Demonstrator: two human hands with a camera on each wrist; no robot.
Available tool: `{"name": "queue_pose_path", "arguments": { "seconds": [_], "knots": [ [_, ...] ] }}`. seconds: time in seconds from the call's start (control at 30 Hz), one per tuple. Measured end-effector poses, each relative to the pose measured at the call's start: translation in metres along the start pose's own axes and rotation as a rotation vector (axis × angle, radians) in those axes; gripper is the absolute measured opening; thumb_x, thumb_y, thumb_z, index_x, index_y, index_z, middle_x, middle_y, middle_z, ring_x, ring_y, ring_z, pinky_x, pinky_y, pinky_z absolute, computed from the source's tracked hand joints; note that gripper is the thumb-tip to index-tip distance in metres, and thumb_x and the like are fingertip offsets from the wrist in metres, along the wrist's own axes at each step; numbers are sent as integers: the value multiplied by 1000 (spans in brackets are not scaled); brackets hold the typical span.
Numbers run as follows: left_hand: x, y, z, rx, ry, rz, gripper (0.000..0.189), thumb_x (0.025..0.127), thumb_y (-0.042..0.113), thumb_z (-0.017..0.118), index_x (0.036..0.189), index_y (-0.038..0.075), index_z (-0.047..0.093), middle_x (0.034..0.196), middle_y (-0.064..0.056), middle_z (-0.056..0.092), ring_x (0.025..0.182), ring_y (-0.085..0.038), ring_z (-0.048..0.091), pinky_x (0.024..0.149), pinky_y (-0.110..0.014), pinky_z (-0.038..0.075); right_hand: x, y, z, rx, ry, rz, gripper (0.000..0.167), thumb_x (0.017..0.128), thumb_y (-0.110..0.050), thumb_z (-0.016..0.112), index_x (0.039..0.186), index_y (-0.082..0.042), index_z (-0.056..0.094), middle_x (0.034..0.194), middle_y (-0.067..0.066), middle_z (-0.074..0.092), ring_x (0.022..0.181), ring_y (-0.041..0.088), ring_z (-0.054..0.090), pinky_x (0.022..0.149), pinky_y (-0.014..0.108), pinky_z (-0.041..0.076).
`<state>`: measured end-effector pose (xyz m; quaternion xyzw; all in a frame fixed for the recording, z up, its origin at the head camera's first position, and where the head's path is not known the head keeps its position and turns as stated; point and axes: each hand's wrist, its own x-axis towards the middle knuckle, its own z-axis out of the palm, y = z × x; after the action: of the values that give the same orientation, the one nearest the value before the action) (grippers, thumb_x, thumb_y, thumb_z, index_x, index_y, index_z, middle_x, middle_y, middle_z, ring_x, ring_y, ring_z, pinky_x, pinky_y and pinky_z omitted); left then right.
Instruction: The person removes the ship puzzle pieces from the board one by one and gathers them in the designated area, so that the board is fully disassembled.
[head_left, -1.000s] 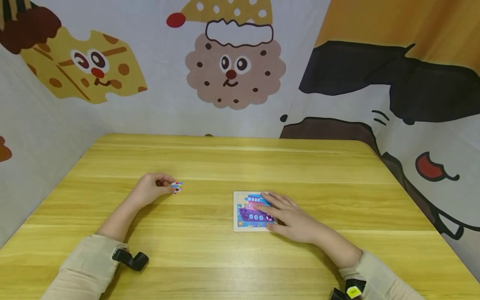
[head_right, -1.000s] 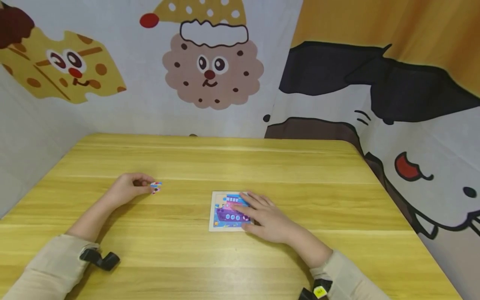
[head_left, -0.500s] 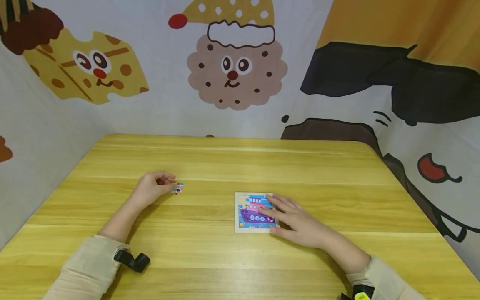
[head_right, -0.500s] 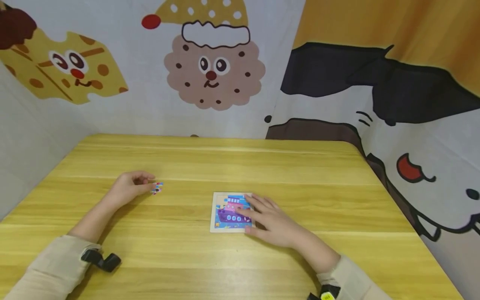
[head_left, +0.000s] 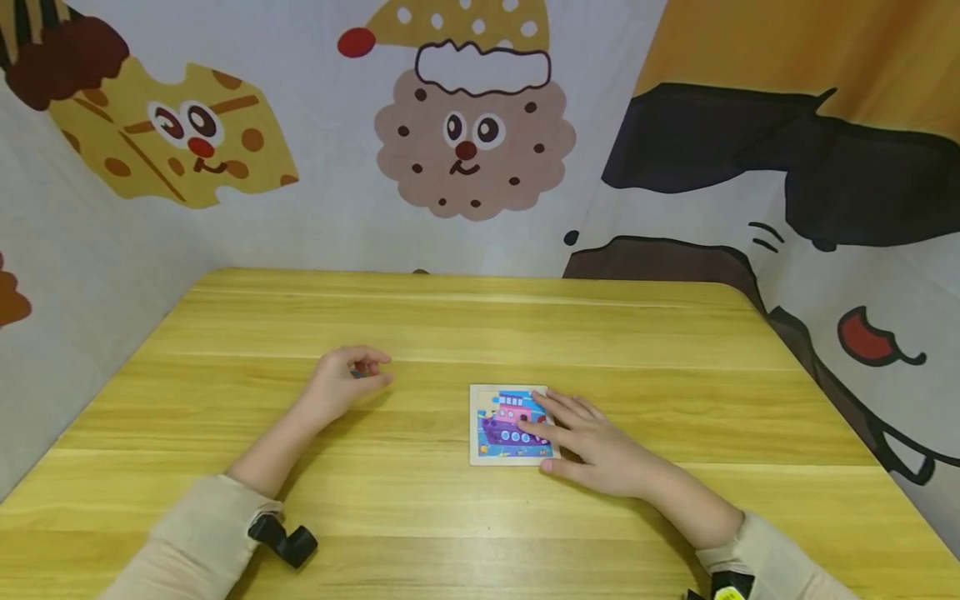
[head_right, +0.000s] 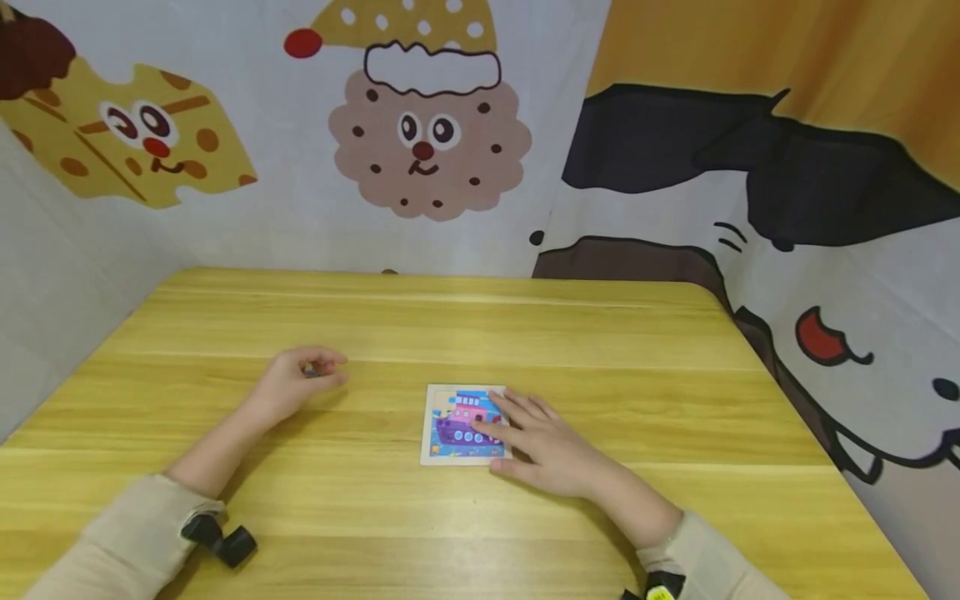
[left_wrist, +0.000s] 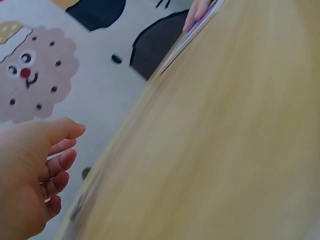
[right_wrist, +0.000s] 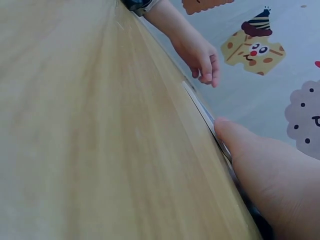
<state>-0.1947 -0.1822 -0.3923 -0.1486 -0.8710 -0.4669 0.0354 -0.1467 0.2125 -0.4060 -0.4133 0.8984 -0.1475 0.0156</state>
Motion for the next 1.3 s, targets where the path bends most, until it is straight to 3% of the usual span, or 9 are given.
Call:
{"name": "queue_pose_path", "arguments": {
  "seconds": [0.23, 0.47, 0.7, 1.3],
  "knots": [
    [0, 12, 23, -45, -22, 42, 24, 84, 13, 75, 105, 3, 70, 87, -2, 61, 82, -21, 53, 68, -34, 46, 0, 0, 1, 0, 6, 4, 54, 97, -49, 48, 148, -34, 36, 158, 7, 13, 142, 33, 13, 109, 58, 12],
    [0, 21, 41, -97, -55, 43, 25, 84, 14, 75, 106, 4, 70, 90, -2, 61, 85, -22, 53, 72, -36, 46, 0, 0, 2, 10, -4, 20, 55, 97, -50, 48, 148, -35, 35, 158, 3, 16, 143, 30, 11, 109, 58, 11],
    [3, 28, 59, -103, -73, 48, 25, 81, 13, 76, 104, 5, 70, 90, 0, 62, 87, -19, 55, 77, -36, 48, 1, -1, 1, 6, -4, 25, 55, 97, -52, 46, 148, -35, 36, 158, 1, 17, 143, 29, 11, 109, 58, 10],
    [17, 42, 92, -44, -120, 161, 22, 79, 12, 79, 99, 7, 72, 86, 3, 62, 85, -16, 52, 75, -30, 48, 2, 0, 1, -2, -14, 28, 55, 97, -52, 47, 148, -35, 35, 158, 0, 16, 143, 30, 11, 109, 58, 11]
  ]
}}
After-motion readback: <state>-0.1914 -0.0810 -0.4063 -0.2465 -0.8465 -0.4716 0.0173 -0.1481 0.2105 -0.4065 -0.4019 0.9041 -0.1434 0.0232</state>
